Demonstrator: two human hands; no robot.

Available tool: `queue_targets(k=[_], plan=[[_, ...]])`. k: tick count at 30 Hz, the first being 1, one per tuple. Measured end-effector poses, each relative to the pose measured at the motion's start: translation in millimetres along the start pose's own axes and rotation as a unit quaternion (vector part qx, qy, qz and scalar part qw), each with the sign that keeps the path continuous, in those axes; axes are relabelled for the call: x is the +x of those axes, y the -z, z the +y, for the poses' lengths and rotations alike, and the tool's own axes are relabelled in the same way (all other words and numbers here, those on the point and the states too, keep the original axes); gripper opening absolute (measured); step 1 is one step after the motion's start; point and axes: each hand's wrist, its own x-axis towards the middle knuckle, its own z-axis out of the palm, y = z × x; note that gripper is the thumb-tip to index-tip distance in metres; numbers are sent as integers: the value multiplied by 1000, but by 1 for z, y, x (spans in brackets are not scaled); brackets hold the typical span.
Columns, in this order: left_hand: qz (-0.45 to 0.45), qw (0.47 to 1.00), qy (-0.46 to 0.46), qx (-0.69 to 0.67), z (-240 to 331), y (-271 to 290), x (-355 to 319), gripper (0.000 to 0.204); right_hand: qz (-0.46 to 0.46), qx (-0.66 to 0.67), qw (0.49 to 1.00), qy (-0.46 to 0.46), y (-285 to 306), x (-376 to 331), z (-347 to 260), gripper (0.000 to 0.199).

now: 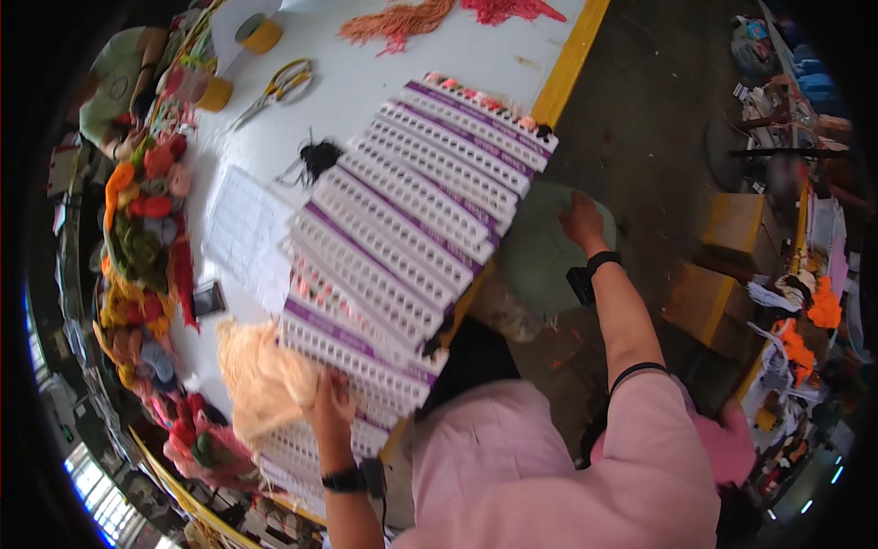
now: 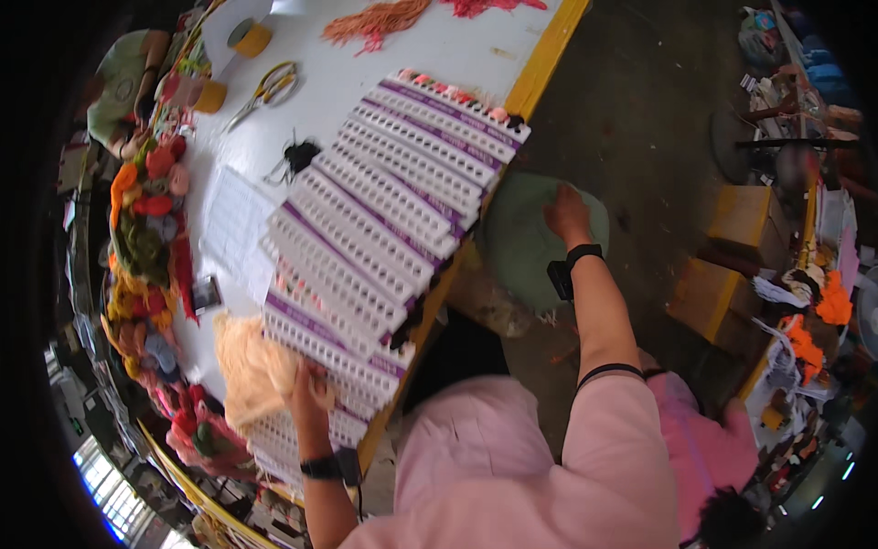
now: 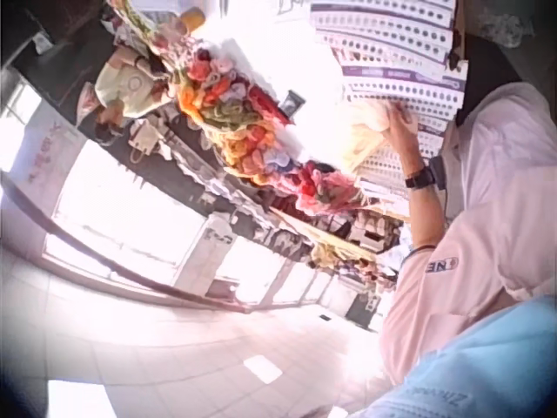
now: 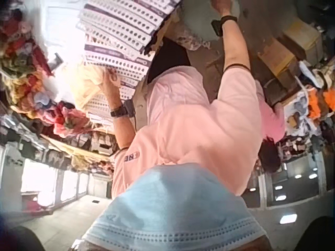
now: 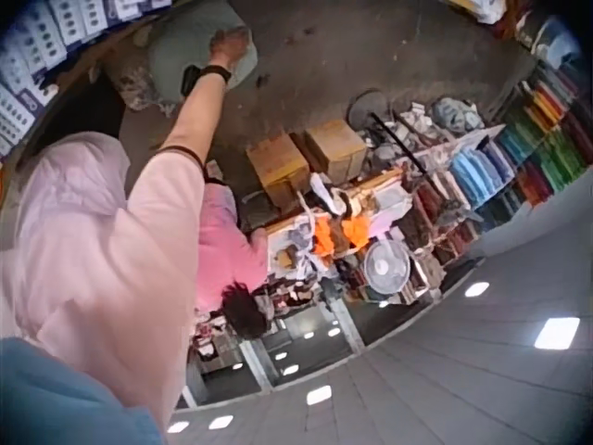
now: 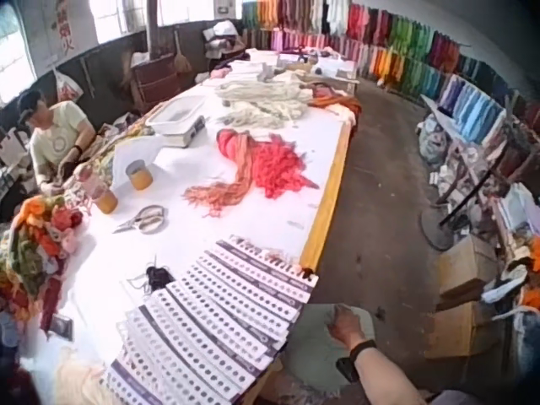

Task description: The person threads bundles of light-colored yarn through the holes of paper cards by hand, then repeats the process with a bundle of pink yarn.

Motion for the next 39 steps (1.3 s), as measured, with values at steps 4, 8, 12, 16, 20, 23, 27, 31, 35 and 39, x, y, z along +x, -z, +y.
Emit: queue_targets(k=[4,8,12,16,20,23,27,31,35,39], plan=[[30,999,13,-18,-14,4,3,13,-96,-18,993,-65,-39,74,16,62],[-8,1000,25,-12,-21,-3,18,13,-196,18,980,25,-66,119,63,69],[46,999,5,4,-12,6,7,11,-278,58,951,119,-66,85,9,76],[28,1000,6,3,-11,3,11,17,-50,-91,982,158,-45,28,-17,81],[4,1000,-16,13,-10,-5,13,15,-176,-91,975,103,-32,49,-8,84],[-15,1000,-6,8,-12,-7,17,14,-182,-65,977,91,-45,65,10,92],[-25,1000,2,8,-7,-1,19,14,-183,-16,981,59,-47,48,10,96],[-30,1000,3,-3,-4,-6,23,15,-179,-22,984,-3,-19,54,27,101],[-43,999,23,-12,-1,-10,28,17,-139,-28,990,8,18,79,50,106],[-19,999,28,-12,-4,-1,34,17,-192,-102,975,-38,54,112,31,109]])
